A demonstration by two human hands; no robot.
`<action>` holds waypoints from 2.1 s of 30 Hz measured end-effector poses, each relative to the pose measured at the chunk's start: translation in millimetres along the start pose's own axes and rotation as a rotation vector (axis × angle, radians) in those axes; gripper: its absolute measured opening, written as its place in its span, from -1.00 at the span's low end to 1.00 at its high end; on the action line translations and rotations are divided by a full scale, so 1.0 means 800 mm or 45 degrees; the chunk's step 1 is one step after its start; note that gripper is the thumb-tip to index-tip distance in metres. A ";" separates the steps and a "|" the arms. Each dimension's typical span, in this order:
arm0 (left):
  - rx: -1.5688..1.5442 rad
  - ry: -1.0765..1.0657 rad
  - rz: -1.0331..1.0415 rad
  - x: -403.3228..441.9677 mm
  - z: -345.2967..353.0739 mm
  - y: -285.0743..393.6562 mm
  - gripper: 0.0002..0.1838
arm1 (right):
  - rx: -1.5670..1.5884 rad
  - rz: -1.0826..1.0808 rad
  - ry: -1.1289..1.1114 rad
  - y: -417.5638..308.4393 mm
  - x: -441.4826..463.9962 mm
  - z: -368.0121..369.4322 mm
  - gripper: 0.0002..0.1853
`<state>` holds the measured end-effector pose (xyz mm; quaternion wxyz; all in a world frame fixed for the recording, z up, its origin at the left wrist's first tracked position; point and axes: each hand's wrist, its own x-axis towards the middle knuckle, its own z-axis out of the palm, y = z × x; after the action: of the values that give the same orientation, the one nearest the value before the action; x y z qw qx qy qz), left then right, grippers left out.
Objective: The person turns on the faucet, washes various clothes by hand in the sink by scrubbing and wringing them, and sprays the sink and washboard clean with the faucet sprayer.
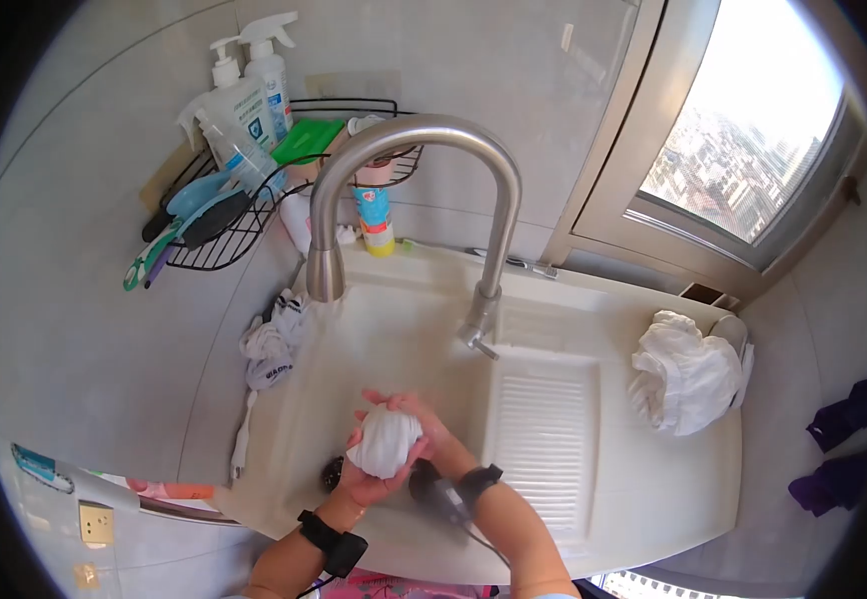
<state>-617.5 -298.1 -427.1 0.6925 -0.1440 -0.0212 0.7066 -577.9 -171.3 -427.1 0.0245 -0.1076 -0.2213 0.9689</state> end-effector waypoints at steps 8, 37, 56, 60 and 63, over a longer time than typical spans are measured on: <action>1.335 0.594 -0.017 0.021 -0.028 0.031 -0.51 | -2.202 -0.105 0.374 0.016 0.073 -0.095 -0.66; 2.072 0.580 0.075 0.116 0.022 0.058 -0.66 | -2.426 -0.452 1.092 -0.207 -0.081 -0.201 -0.05; 3.869 1.097 0.099 0.111 -0.221 0.154 -0.35 | -2.919 -0.556 1.093 -0.086 -0.110 -0.155 -0.47; 3.338 0.864 -0.742 0.105 -0.171 0.118 -0.59 | -2.932 -0.532 1.084 -0.082 -0.114 -0.151 -0.47; 3.171 0.837 -0.253 0.113 -0.134 0.120 -0.75 | -2.899 -0.481 1.090 -0.081 -0.111 -0.167 -0.44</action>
<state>-686.0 -230.9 -567.6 0.3815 0.4309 0.8078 0.1277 -462.0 -64.6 -498.5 0.1270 -0.3429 -0.9263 0.0911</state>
